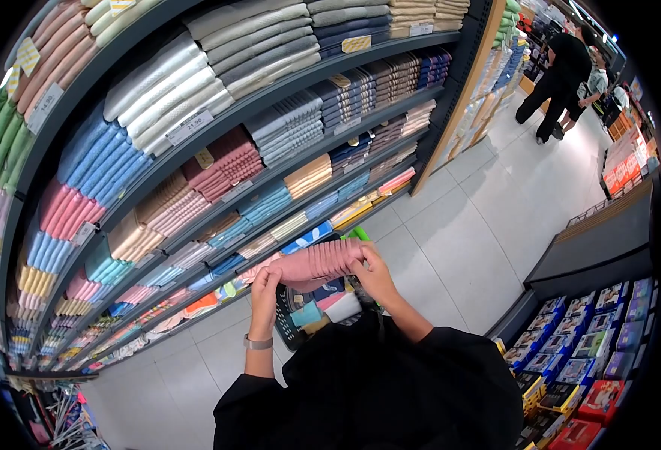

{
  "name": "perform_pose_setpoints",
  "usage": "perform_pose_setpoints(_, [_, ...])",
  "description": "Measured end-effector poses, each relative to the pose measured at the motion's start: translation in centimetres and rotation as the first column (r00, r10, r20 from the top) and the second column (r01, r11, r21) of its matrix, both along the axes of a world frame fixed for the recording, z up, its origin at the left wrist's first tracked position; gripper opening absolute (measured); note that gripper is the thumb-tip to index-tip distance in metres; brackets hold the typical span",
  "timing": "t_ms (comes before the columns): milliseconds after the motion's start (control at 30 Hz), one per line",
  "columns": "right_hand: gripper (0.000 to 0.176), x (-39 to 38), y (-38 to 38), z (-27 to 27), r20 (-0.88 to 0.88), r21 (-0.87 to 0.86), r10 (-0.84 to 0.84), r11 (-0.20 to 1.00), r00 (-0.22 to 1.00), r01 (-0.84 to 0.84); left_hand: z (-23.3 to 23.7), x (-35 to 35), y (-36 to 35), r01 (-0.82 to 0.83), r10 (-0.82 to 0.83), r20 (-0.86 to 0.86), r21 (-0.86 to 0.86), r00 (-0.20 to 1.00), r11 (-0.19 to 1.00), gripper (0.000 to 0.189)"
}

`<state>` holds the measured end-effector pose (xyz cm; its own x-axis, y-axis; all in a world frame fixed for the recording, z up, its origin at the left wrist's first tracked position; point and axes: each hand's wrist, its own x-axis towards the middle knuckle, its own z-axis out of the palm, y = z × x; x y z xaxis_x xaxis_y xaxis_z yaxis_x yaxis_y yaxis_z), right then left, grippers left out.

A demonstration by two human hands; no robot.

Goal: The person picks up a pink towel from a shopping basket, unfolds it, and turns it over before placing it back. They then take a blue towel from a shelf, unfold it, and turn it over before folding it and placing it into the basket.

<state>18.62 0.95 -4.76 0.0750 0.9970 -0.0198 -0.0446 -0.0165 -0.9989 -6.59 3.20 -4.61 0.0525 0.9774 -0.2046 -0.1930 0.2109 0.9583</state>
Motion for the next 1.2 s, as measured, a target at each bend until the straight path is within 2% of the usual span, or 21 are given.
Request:
perform_pose_setpoints(67, [0.014,-0.2,0.2,0.2,0.281,0.246,-0.219,0.958,0.935,0.150,-0.6,0.2,-0.2,-0.023,0.023,0.015,0.013,1.000,1.000,0.023])
perform_pose_setpoints(133, [0.014,-0.2,0.2,1.6,0.287,0.305,-0.268,0.936,0.920,0.177,0.4,1.0,-0.6,-0.044,0.043,0.030,0.023,0.999,0.999,0.030])
perform_pose_setpoints(200, [0.014,0.1,0.5,2.9,0.292,0.363,-0.318,0.909,0.902,0.203,2.5,2.2,-1.3,-0.021,0.020,0.037,0.025,0.999,0.999,0.049])
perform_pose_setpoints(233, [0.015,0.4,0.7,3.3,0.308,0.430,-0.340,0.883,0.888,0.189,2.4,2.7,-1.4,-0.019,0.018,0.036,0.024,0.999,1.000,0.049])
perform_pose_setpoints(300, [0.016,1.1,1.2,3.7,0.324,0.491,-0.362,0.854,0.874,0.172,2.0,3.3,-1.9,0.128,-0.139,0.033,0.226,0.990,0.966,0.063])
perform_pose_setpoints(333, [0.014,1.4,1.4,4.0,0.346,0.494,-0.332,0.860,0.877,0.131,1.5,3.5,-2.1,0.128,-0.139,0.033,0.225,0.990,0.966,0.063])
perform_pose_setpoints(400, [0.013,1.6,1.6,4.5,0.367,0.497,-0.304,0.863,0.879,0.091,0.9,4.0,-2.1,0.219,-0.131,-0.274,0.319,0.953,0.922,0.067])
perform_pose_setpoints(433, [0.012,1.6,1.5,4.8,0.360,0.468,-0.246,0.882,0.900,0.054,0.8,3.7,-2.1,0.274,-0.097,-0.443,0.356,0.891,0.894,0.054])
perform_pose_setpoints(467, [0.011,1.6,1.4,5.3,0.352,0.440,-0.190,0.898,0.917,0.018,0.9,3.4,-2.0,0.278,-0.102,-0.441,0.355,0.891,0.892,0.054])
perform_pose_setpoints(533, [0.013,1.5,1.2,5.8,0.378,0.407,-0.148,0.913,0.914,-0.021,1.2,3.0,-1.8,0.322,-0.030,-0.663,0.322,0.748,0.890,0.038])
perform_pose_setpoints(567, [0.015,1.5,1.0,5.9,0.399,0.374,-0.099,0.925,0.912,-0.063,1.3,2.9,-1.9,0.285,0.029,-0.651,0.372,0.759,0.884,0.027])
perform_pose_setpoints(600, [0.015,1.6,1.0,5.8,0.400,0.372,-0.107,0.926,0.910,-0.055,1.2,2.6,-1.8,0.293,0.021,-0.650,0.370,0.760,0.882,0.027])
perform_pose_setpoints(667, [0.020,1.8,0.9,5.5,0.491,0.338,0.010,0.919,0.871,-0.201,0.8,1.2,-1.7,0.276,-0.047,-0.584,0.309,0.810,0.910,0.026])
perform_pose_setpoints(733, [0.021,1.6,0.5,7.6,0.484,0.332,0.066,0.909,0.872,-0.253,0.7,0.1,-1.5,0.238,-0.075,-0.513,0.260,0.855,0.936,0.023])
perform_pose_setpoints(800, [0.023,1.4,0.6,8.3,0.474,0.326,0.127,0.894,0.871,-0.308,1.3,-1.2,-1.5,0.161,-0.117,-0.357,0.096,0.927,0.982,0.020])
perform_pose_setpoints(867, [0.023,1.6,1.5,7.7,0.432,0.284,0.322,0.838,0.843,-0.465,1.7,-2.1,-1.6,0.151,-0.124,-0.271,0.077,0.954,0.986,0.019])
perform_pose_setpoints(900, [0.023,1.8,2.2,7.3,0.430,0.282,0.320,0.841,0.844,-0.462,2.5,-2.3,-1.7,0.142,-0.116,-0.240,0.091,0.964,0.986,0.019])
perform_pose_setpoints(967, [0.027,2.2,3.5,6.2,0.338,0.157,0.568,0.752,0.750,-0.640,3.5,-2.7,-2.0,0.126,-0.106,-0.191,0.095,0.976,0.988,0.020])
perform_pose_setpoints(1067, [0.029,1.6,5.1,4.4,0.298,0.266,0.586,0.707,0.754,-0.655,4.3,-2.9,-2.3,0.119,-0.103,-0.134,0.122,0.986,0.985,0.020])
perform_pose_setpoints(1133, [0.028,1.3,5.3,4.6,0.254,0.259,0.613,0.702,0.748,-0.663,4.0,-3.2,-2.4,0.102,-0.088,-0.108,0.132,0.990,0.986,0.021])
perform_pose_setpoints(1200, [0.028,0.7,5.6,4.4,0.081,0.176,0.601,0.777,0.795,-0.605,3.9,-3.3,-2.5,0.082,-0.071,-0.082,0.142,0.994,0.986,0.021])
